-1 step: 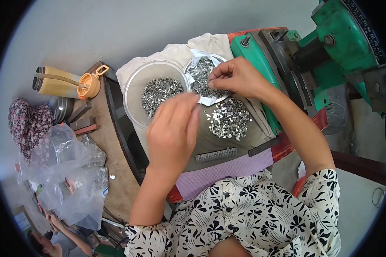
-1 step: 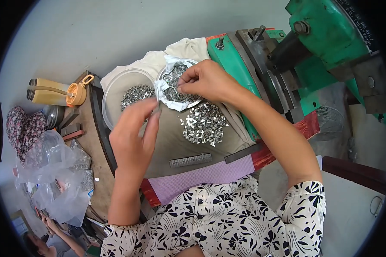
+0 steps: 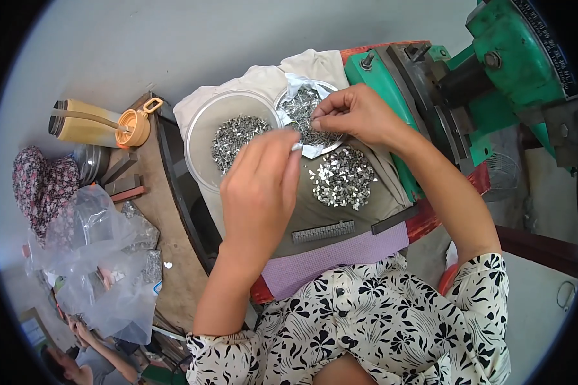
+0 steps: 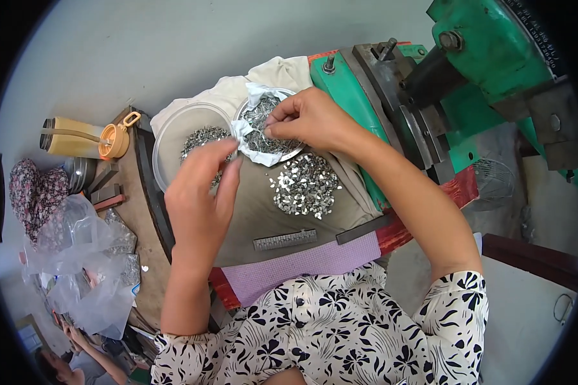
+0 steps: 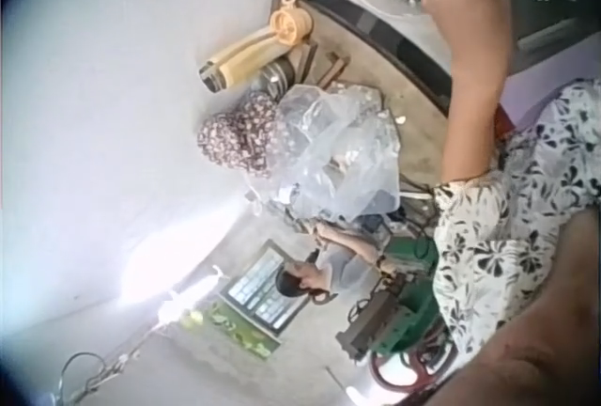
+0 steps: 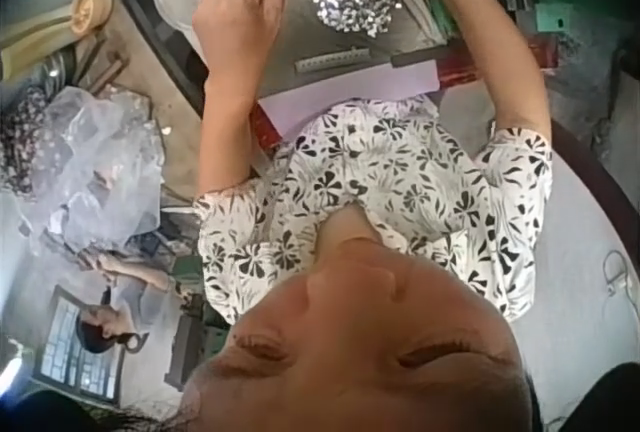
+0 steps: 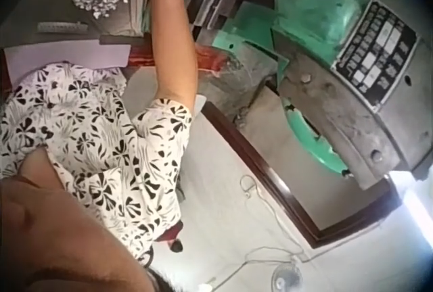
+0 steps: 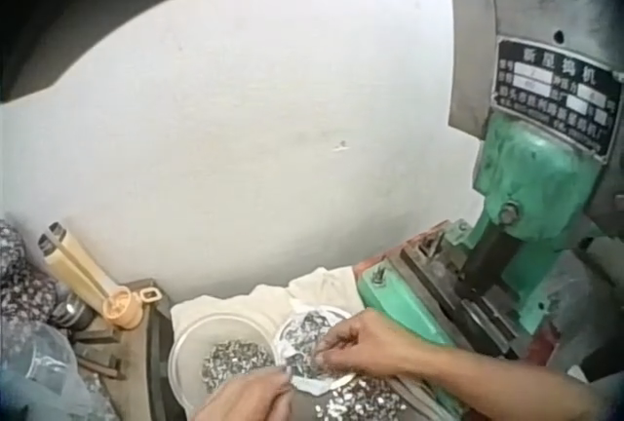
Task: Manually placing small metal pieces into a strip-like jig at a workbench.
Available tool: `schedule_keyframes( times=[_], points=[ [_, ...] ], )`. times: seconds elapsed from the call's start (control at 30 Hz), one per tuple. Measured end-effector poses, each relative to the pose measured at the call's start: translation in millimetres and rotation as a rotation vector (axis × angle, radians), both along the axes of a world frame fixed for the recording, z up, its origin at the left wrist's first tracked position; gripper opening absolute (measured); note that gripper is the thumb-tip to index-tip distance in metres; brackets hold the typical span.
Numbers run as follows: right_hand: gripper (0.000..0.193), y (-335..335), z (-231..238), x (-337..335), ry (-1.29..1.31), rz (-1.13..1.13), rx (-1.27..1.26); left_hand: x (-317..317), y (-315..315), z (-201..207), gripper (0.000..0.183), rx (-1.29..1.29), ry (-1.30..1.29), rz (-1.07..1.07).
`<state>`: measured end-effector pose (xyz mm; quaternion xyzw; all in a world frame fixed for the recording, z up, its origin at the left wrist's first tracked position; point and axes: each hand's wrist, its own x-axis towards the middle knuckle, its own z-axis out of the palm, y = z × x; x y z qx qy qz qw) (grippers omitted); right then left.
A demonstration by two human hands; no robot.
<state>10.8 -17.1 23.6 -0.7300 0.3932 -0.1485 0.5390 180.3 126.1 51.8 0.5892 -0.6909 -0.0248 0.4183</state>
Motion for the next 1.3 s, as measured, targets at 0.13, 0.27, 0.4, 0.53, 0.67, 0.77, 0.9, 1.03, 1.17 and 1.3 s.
schedule_keyframes(
  times=[0.13, 0.27, 0.4, 0.53, 0.67, 0.77, 0.9, 1.03, 1.17, 1.3],
  points=[
    [0.016, 3, 10, 0, -0.182, -0.109, 0.338, -4, -27, 4, 0.023, 0.21, 0.043, -0.002],
    [0.017, 5, 12, -5, -0.317, -0.183, 0.513, -7, -52, -2, 0.022, 0.412, 0.155, -0.072],
    [0.019, 5, 12, -9, -0.332, -0.214, 0.594, -9, -63, -7, 0.02, 0.404, 0.216, -0.085],
    [0.02, 4, 3, -12, -0.39, -0.267, 0.637, -9, -66, -4, 0.023, 0.556, 0.49, -0.087],
    [0.018, 7, -3, -9, -0.446, -0.299, 0.667, -6, -69, -13, 0.018, 0.478, 0.482, -0.062],
    [0.017, 11, -5, -5, -0.43, -0.357, 0.585, -3, -75, -20, 0.017, 0.467, 0.427, -0.043],
    [0.024, 21, 2, 3, -0.327, -0.396, 0.408, -3, -74, -15, 0.016, 0.449, 0.378, -0.022],
    [0.026, 29, -2, 10, -0.371, -0.445, 0.313, -5, -74, -15, 0.012, 0.409, 0.309, 0.016],
    [0.025, 30, -2, 8, -0.343, -0.423, 0.309, -7, -75, -14, 0.01, 0.406, 0.255, 0.037],
    [0.026, 32, -4, 7, -0.315, -0.428, 0.277, -8, -76, -15, 0.011, 0.423, 0.258, 0.054]
  ],
)
